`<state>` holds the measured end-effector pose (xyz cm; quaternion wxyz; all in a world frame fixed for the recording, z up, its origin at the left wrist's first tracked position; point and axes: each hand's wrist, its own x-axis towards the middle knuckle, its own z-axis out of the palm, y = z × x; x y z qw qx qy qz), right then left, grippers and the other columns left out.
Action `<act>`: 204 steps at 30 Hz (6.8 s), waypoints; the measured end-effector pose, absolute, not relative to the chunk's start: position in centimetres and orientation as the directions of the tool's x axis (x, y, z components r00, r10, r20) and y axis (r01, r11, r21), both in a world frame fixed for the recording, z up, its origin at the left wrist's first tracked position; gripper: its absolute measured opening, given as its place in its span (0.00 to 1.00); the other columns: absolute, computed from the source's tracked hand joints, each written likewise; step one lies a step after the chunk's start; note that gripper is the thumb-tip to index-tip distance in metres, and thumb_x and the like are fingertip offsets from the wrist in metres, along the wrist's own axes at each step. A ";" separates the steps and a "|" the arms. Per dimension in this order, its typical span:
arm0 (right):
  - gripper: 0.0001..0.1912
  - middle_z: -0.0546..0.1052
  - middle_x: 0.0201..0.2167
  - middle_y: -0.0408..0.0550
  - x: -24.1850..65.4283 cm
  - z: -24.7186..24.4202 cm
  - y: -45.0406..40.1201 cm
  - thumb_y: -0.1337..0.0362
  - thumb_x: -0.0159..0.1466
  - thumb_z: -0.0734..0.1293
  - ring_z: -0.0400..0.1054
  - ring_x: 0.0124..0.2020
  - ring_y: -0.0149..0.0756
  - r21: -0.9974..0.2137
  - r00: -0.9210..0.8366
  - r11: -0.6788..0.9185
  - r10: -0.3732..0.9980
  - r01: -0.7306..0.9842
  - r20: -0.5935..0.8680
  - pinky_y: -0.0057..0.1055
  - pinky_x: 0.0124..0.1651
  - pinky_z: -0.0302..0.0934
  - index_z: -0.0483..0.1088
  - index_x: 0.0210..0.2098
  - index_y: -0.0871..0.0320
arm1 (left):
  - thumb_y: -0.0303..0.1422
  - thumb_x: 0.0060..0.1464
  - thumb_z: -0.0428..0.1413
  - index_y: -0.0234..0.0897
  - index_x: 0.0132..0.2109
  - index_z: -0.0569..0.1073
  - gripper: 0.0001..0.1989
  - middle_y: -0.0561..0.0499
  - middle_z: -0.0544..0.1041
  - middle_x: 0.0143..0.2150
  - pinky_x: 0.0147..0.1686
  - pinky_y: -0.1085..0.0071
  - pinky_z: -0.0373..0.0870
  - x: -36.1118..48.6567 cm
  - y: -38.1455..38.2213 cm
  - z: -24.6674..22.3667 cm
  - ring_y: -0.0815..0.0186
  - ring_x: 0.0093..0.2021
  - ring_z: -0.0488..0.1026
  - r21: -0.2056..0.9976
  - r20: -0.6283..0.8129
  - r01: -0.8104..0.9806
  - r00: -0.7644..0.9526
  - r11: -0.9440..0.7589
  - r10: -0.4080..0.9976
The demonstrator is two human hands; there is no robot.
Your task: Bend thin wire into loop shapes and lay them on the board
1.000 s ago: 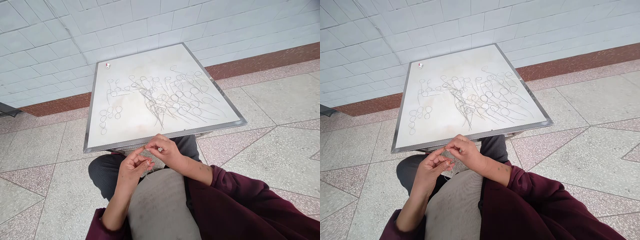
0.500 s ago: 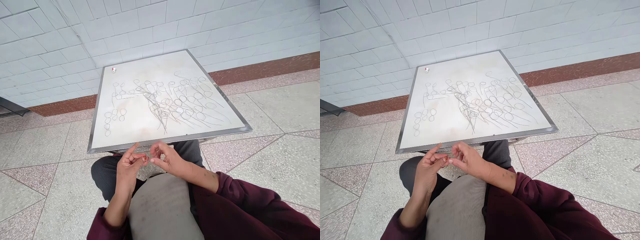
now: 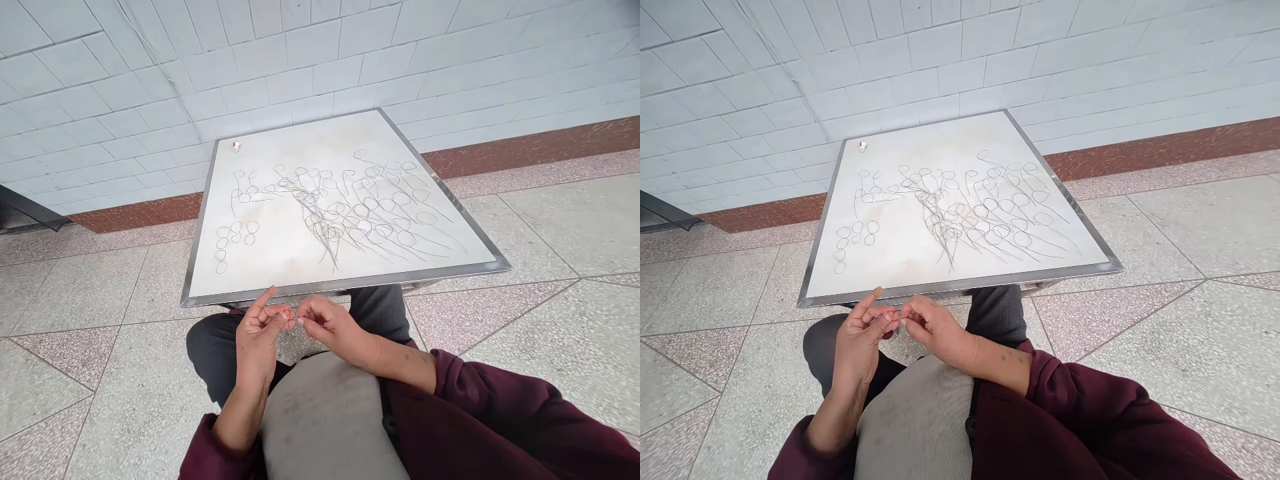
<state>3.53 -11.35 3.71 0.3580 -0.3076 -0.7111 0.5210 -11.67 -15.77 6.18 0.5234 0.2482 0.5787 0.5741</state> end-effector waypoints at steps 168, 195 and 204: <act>0.16 0.72 0.27 0.45 11.0 -14.6 -9.2 0.50 0.60 0.58 0.68 0.26 0.35 -0.905 -0.442 -0.054 0.859 0.422 -0.257 0.29 0.28 0.65 0.69 0.35 0.55 | 0.54 0.56 0.47 0.35 0.68 0.52 0.40 0.39 0.59 0.67 0.65 0.48 0.39 -25.0 -10.4 -4.9 0.52 0.69 0.48 -0.082 0.330 0.975 0.220 -0.205 0.918; 0.15 0.79 0.34 0.49 11.9 -15.1 -6.5 0.63 0.70 0.55 0.74 0.36 0.38 -0.524 -0.538 0.585 0.802 0.619 0.258 0.35 0.43 0.69 0.73 0.39 0.57 | 0.39 0.62 0.49 0.38 0.43 0.77 0.14 0.47 0.81 0.40 0.48 0.58 0.67 -30.8 -18.5 -8.0 0.58 0.42 0.76 0.118 0.451 0.992 -0.017 -0.041 0.892; 0.16 0.79 0.34 0.50 12.2 -14.7 -6.5 0.62 0.69 0.55 0.74 0.37 0.39 -0.582 -0.539 0.479 0.838 0.657 0.081 0.36 0.43 0.67 0.74 0.40 0.56 | 0.38 0.63 0.45 0.40 0.44 0.78 0.17 0.49 0.82 0.41 0.43 0.63 0.72 -31.2 -17.9 -8.6 0.61 0.38 0.79 -0.003 0.413 0.991 0.123 -0.133 0.902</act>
